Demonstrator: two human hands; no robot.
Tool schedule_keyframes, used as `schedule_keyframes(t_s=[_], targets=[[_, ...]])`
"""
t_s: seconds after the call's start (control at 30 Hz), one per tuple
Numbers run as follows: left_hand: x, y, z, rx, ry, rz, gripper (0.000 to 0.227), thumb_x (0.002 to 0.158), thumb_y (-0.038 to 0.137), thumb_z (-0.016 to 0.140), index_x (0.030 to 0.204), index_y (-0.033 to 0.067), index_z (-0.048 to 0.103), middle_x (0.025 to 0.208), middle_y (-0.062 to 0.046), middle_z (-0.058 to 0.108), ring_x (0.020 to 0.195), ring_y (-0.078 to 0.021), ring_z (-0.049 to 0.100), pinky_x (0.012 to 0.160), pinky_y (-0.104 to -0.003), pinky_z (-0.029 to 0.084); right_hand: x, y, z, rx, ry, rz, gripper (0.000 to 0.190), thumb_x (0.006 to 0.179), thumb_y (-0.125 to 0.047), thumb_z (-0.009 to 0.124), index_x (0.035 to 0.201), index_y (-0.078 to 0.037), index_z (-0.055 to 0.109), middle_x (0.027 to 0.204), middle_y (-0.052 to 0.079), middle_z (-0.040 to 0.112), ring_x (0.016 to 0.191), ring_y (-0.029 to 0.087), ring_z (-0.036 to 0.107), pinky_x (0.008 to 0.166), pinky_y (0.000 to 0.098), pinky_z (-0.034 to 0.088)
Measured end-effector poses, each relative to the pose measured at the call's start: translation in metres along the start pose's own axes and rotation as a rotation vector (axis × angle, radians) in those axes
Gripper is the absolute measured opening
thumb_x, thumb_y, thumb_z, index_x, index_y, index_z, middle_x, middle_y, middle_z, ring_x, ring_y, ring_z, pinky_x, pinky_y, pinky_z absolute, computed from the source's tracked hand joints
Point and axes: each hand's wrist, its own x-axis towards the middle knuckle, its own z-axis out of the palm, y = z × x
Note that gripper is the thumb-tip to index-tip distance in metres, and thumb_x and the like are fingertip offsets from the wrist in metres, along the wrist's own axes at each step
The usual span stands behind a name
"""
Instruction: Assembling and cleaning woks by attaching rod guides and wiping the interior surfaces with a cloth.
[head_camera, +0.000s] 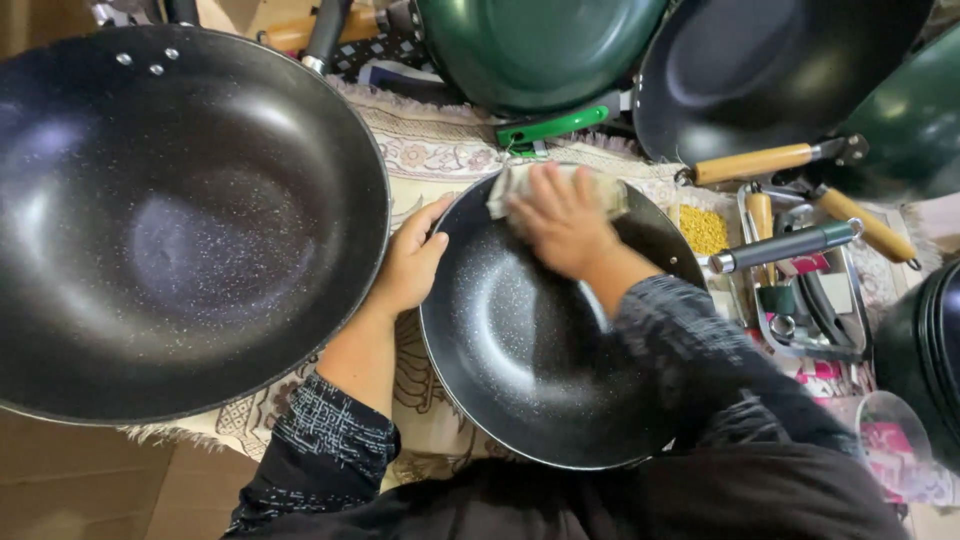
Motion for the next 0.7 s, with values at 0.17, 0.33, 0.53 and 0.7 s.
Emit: schedule_keyframes(t_s=[0.17,0.33,0.53,0.7], targets=[[0.000,-0.014,0.004,0.037,0.031,0.046,0.046,0.098,-0.005,0.053,0.144,-0.0042,0.055,0.145,-0.027,0.057,0.140,-0.0345,0.050,0.119,-0.047,0.038,0.008,-0.109,0.010,0.637,-0.069,0.065,0.078,0.096,-0.034,0.062,0.164,-0.019,0.026,0.168,0.033,0.002,0.154,0.053,0.003,0.123,0.0679,0.008],[-0.002,-0.009,0.008,-0.082,0.063,0.045,0.043,0.100,-0.003,0.050,0.143,-0.0056,0.055,0.145,-0.028,0.056,0.141,-0.0351,0.048,0.120,-0.050,0.036,-0.032,-0.139,-0.081,1.240,-0.206,-0.024,0.072,0.103,-0.046,0.038,0.166,-0.016,0.020,0.170,0.023,-0.016,0.156,0.041,-0.014,0.125,0.0566,-0.003],[-0.001,0.004,0.007,-0.091,0.045,-0.036,0.047,0.098,-0.006,0.051,0.146,-0.0039,0.053,0.147,-0.028,0.055,0.141,-0.0338,0.048,0.119,-0.047,0.038,-0.061,-0.042,-0.168,0.855,-1.318,-0.280,0.065,0.106,-0.043,0.029,0.166,-0.029,0.009,0.172,0.019,-0.010,0.156,0.044,-0.003,0.122,0.0643,0.004],[-0.002,0.013,0.005,-0.069,0.026,-0.092,0.049,0.098,-0.006,0.053,0.147,-0.0009,0.054,0.147,-0.026,0.056,0.140,-0.0333,0.051,0.118,-0.046,0.040,-0.084,0.001,-0.098,0.157,-1.223,-0.102,0.077,0.101,-0.062,0.036,0.165,-0.038,0.001,0.174,0.010,-0.004,0.159,0.034,0.001,0.126,0.0561,0.012]])
